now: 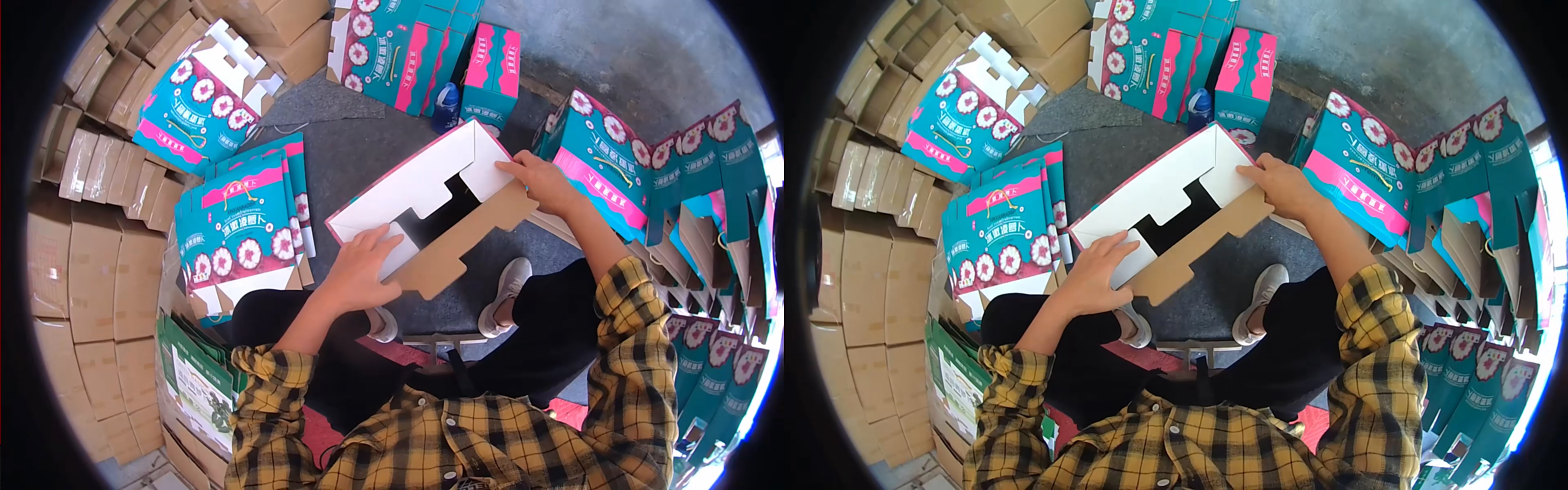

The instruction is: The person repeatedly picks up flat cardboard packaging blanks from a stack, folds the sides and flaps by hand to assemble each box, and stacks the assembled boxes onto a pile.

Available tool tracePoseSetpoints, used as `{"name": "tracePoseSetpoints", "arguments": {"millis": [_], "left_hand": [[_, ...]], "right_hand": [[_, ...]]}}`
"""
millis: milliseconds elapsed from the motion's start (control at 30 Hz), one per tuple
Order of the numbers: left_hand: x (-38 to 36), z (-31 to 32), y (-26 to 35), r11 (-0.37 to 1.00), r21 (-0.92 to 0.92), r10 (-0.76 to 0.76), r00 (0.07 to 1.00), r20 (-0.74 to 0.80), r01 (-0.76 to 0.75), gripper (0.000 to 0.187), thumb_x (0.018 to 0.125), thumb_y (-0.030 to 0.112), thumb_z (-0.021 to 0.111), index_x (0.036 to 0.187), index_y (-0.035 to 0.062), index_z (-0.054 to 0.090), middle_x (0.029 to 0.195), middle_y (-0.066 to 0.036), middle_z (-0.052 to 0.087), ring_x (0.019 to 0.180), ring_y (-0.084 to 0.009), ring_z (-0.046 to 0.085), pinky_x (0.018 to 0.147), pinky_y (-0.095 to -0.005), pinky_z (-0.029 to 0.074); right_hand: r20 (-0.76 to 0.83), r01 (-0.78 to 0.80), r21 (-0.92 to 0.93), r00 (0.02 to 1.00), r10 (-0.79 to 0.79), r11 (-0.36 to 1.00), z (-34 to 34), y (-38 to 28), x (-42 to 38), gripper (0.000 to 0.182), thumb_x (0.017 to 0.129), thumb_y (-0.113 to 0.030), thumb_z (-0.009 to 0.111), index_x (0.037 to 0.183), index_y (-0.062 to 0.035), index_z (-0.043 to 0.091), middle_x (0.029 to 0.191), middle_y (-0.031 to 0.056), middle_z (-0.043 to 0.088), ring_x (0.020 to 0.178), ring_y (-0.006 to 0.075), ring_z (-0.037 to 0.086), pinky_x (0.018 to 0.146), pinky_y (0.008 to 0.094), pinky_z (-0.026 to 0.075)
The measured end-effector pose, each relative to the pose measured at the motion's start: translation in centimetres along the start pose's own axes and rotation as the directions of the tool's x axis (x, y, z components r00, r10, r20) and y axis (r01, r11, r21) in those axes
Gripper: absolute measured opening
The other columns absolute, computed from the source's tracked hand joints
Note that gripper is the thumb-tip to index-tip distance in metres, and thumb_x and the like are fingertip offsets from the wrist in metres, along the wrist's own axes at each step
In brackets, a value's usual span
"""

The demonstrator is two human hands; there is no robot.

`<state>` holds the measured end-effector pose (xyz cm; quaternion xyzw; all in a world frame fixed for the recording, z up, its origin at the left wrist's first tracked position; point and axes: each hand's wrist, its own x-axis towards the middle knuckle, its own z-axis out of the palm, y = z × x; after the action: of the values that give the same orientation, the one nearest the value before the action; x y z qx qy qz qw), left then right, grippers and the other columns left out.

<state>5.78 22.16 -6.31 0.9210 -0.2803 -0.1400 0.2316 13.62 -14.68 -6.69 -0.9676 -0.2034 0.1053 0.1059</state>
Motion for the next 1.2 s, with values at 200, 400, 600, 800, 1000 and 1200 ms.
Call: {"name": "tracePoseSetpoints", "arguments": {"millis": [200,400,600,800,1000,1200], "left_hand": [[-0.1,-0.5,-2.0,0.946,-0.322,0.060,0.993,0.100,-0.024,0.062,0.074,0.027,0.060,0.130,0.0020,0.049,0.138,-0.025,0.042,0.129,-0.0380,0.038,0.106,-0.0431,0.032],[1.4,2.3,-0.4,0.918,-0.340,-0.290,0.928,-0.232,0.202,0.070,0.082,0.028,0.064,0.139,-0.0011,0.035,0.133,-0.028,0.043,0.123,-0.0395,0.043,0.100,-0.0430,0.038],[2.4,2.9,-0.4,0.963,0.236,0.005,0.867,-0.498,0.130,0.079,0.077,0.033,0.071,0.138,-0.0018,0.035,0.137,-0.026,0.038,0.124,-0.0420,0.040,0.103,-0.0466,0.034],[1.8,3.6,0.4,0.935,0.354,0.108,0.949,-0.297,0.004,0.071,0.080,0.036,0.068,0.133,-0.0033,0.043,0.137,-0.026,0.040,0.126,-0.0396,0.039,0.105,-0.0474,0.032],[2.3,5.2,-0.8,0.940,0.342,0.079,0.978,-0.194,-0.008,0.067,0.083,0.036,0.064,0.131,-0.0065,0.044,0.132,-0.025,0.046,0.123,-0.0384,0.043,0.104,-0.0448,0.033],[2.4,4.6,-0.4,0.945,0.326,0.088,0.986,-0.139,-0.038,0.062,0.084,0.033,0.063,0.129,-0.0069,0.045,0.130,-0.023,0.048,0.119,-0.0374,0.045,0.101,-0.0442,0.035]], "right_hand": [[-0.058,-0.012,0.039,0.998,0.014,0.999,0.4,-0.8,-0.1,0.051,0.083,-0.041,0.066,0.126,-0.0150,0.056,0.103,0.0133,0.055,0.099,0.0319,0.058,0.081,0.0408,0.049],[-0.112,-0.215,0.010,0.970,0.215,0.976,0.2,-2.7,0.6,0.056,0.084,-0.051,0.061,0.124,-0.0130,0.057,0.096,0.0141,0.055,0.095,0.0312,0.060,0.076,0.0408,0.050],[-0.436,0.109,-0.313,0.866,-0.245,0.944,1.1,-4.5,1.9,0.068,0.077,-0.039,0.070,0.135,-0.0130,0.046,0.129,0.0174,0.049,0.123,0.0354,0.045,0.097,0.0450,0.041],[-0.169,0.314,-0.153,0.926,-0.338,0.937,3.2,-4.7,2.0,0.067,0.078,-0.034,0.071,0.136,-0.0167,0.045,0.142,0.0121,0.040,0.130,0.0345,0.038,0.105,0.0461,0.035],[-0.018,0.318,-0.155,0.946,-0.324,0.935,3.5,-4.4,2.5,0.062,0.079,-0.038,0.068,0.134,-0.0175,0.048,0.139,0.0104,0.045,0.129,0.0333,0.040,0.105,0.0455,0.035],[-0.079,0.360,-0.151,0.924,-0.375,0.920,3.9,-3.7,2.7,0.052,0.079,-0.036,0.069,0.125,-0.0155,0.055,0.130,0.0098,0.051,0.123,0.0309,0.045,0.101,0.0434,0.039]]}}
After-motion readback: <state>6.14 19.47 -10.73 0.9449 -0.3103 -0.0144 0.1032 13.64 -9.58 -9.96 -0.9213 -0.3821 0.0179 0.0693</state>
